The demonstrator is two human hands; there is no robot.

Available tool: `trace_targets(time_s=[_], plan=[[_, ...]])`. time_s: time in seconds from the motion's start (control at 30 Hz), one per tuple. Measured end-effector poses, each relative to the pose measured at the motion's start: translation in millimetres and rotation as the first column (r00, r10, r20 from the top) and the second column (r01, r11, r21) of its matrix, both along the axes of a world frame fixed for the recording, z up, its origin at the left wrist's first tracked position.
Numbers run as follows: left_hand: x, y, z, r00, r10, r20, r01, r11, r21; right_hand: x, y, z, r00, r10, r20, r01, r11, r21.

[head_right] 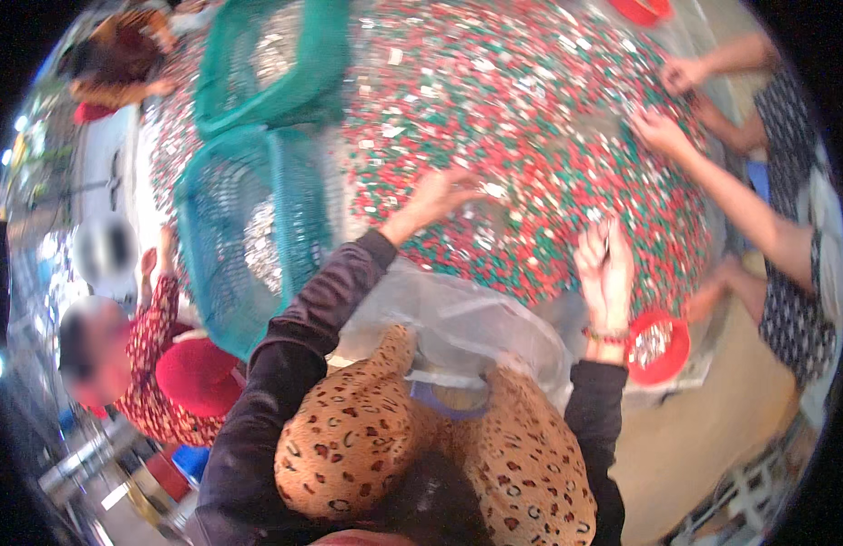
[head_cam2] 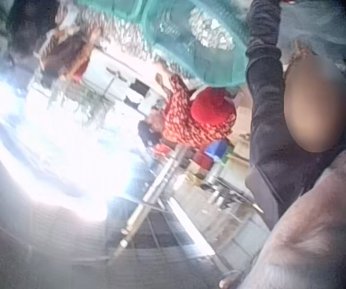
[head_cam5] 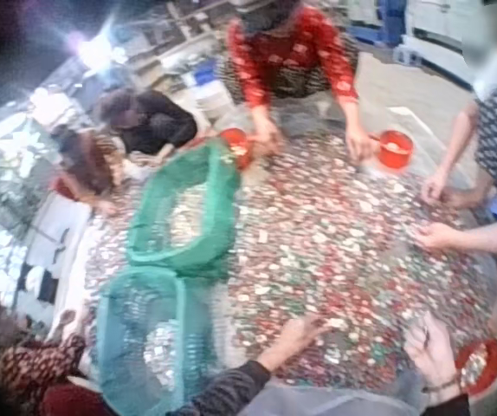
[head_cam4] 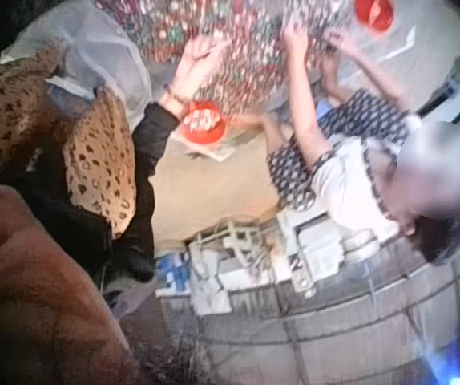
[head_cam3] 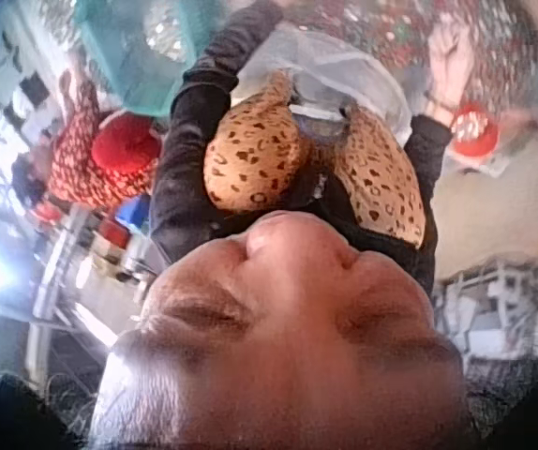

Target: The person sits at a table and sorts small red and green bottle caps by hand, picking them from a large pile and placing them into a green basket. Other workers are visible nearby performing similar sorting.

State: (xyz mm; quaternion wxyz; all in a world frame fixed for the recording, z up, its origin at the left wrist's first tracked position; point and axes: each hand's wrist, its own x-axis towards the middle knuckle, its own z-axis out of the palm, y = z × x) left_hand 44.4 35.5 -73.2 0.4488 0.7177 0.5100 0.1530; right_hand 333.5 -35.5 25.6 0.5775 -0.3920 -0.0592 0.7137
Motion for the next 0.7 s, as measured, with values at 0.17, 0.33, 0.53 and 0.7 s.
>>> trace_targets(time_s=[0.17,0.33,0.53,0.7], plan=[[24.1,-33.6,38.6,0.678,0.542,0.497,0.247,0.469,-0.848,-59.9,-9.0,41.3,0.672,0.346,0.655,-0.405,0.912,-0.066],[42.3,-77.2,43.8,0.399,0.835,0.379,0.345,0.247,-0.906,-116.2,-7.4,62.8,-0.062,-0.115,0.991,-0.875,0.484,0.002],[-6.2,-76.7,53.7,0.286,0.861,0.421,0.406,0.290,-0.867,-140.6,-21.9,88.8,-0.040,-0.322,0.946,-0.957,0.283,0.056],[-86.1,-37.8,92.4,0.043,0.843,0.537,0.470,0.457,-0.755,-151.0,-14.6,90.1,0.126,-0.259,0.958,-0.933,0.297,0.203]])
